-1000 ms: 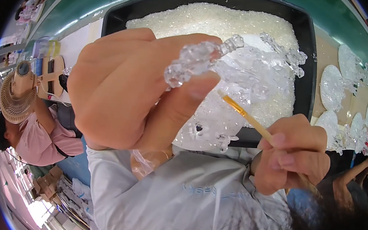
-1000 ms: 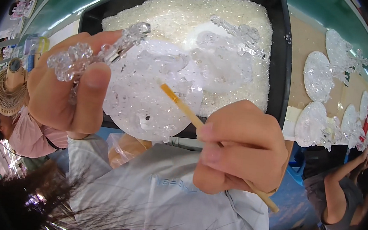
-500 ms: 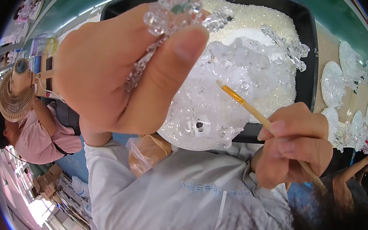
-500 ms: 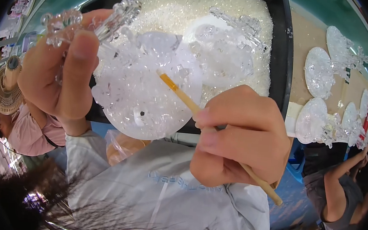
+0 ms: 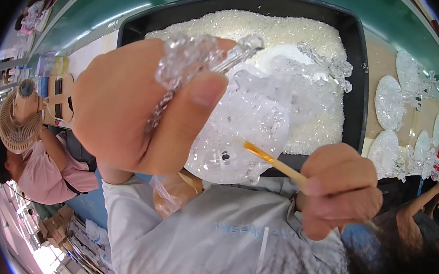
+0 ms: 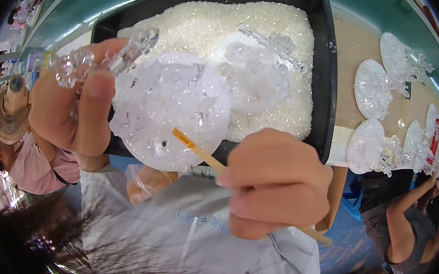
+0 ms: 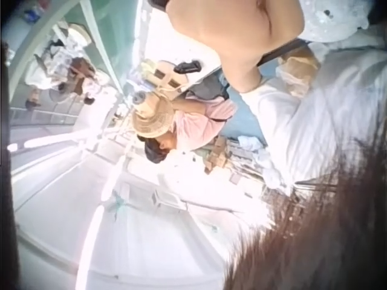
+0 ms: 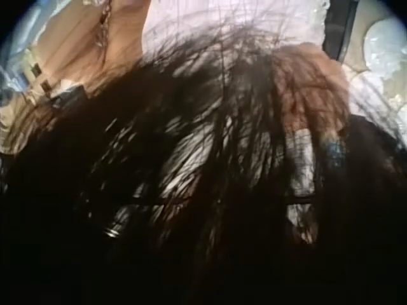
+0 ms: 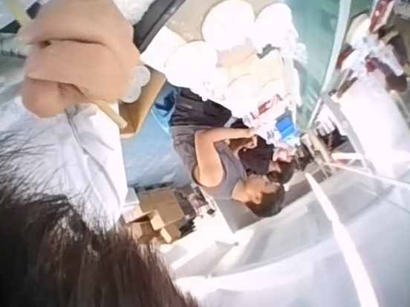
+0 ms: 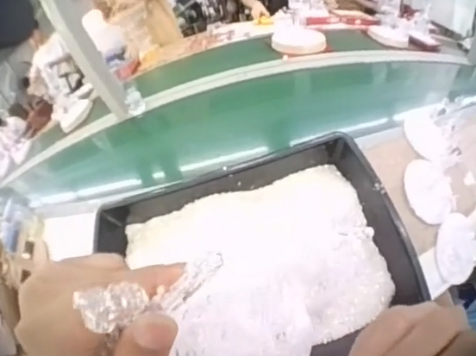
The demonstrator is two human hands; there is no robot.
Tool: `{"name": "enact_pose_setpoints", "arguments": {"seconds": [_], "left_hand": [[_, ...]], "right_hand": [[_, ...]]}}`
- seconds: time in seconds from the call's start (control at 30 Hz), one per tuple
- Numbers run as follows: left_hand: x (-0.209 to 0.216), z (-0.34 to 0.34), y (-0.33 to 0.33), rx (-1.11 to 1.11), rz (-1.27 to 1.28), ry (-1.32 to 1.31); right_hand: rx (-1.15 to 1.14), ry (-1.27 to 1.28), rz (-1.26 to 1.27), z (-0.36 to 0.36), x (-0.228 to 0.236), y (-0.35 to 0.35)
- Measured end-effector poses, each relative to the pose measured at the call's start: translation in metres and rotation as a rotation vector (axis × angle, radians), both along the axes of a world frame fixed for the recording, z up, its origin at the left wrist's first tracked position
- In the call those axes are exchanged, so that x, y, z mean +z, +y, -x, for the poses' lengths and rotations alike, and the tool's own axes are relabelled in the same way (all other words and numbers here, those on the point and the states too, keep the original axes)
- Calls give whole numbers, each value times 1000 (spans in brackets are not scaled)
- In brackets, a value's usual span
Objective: Applying adhesive with a brush to a clear plastic fixture and coating it with white decorative beads.
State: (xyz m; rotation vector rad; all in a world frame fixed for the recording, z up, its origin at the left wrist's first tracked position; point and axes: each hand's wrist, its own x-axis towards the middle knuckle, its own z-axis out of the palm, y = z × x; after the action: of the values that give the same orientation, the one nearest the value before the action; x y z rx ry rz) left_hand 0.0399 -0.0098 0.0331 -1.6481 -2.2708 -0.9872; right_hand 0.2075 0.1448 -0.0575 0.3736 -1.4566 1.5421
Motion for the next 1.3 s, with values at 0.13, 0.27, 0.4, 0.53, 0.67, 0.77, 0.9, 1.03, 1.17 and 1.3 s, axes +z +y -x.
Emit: {"name": "enact_pose_setpoints", "arguments": {"seconds": [0.13,0.27,0.4,0.53,0.67,0.77,0.9,1.03,1.17,1.3], "left_hand": [[3,6,-1,-76,89,62],[8,8,-4,-107,81,15],[0,18,-6,-255,35,27],[6,22,-6,-323,93,40],[-6,26,2,-386,62,11],[5,20,-5,-362,56,58],[1,20,-5,-342,31,116],[0,16,0,-334,-18,138],[-3,18,0,-363,-65,186],[-1,13,1,-342,-50,220]], "right_hand": [[-100,-62,-51,2,2,2],[-82,30,80,6,5,-3],[-19,-88,-24,5,6,3],[41,-102,-34,2,5,4],[-61,-147,-63,1,4,4],[-127,-68,-35,-4,6,3],[-194,-72,-89,-7,6,3],[-271,-19,-179,-4,5,-1],[-258,-59,-259,-1,6,-1],[-370,-61,-326,-5,6,-6]]}}
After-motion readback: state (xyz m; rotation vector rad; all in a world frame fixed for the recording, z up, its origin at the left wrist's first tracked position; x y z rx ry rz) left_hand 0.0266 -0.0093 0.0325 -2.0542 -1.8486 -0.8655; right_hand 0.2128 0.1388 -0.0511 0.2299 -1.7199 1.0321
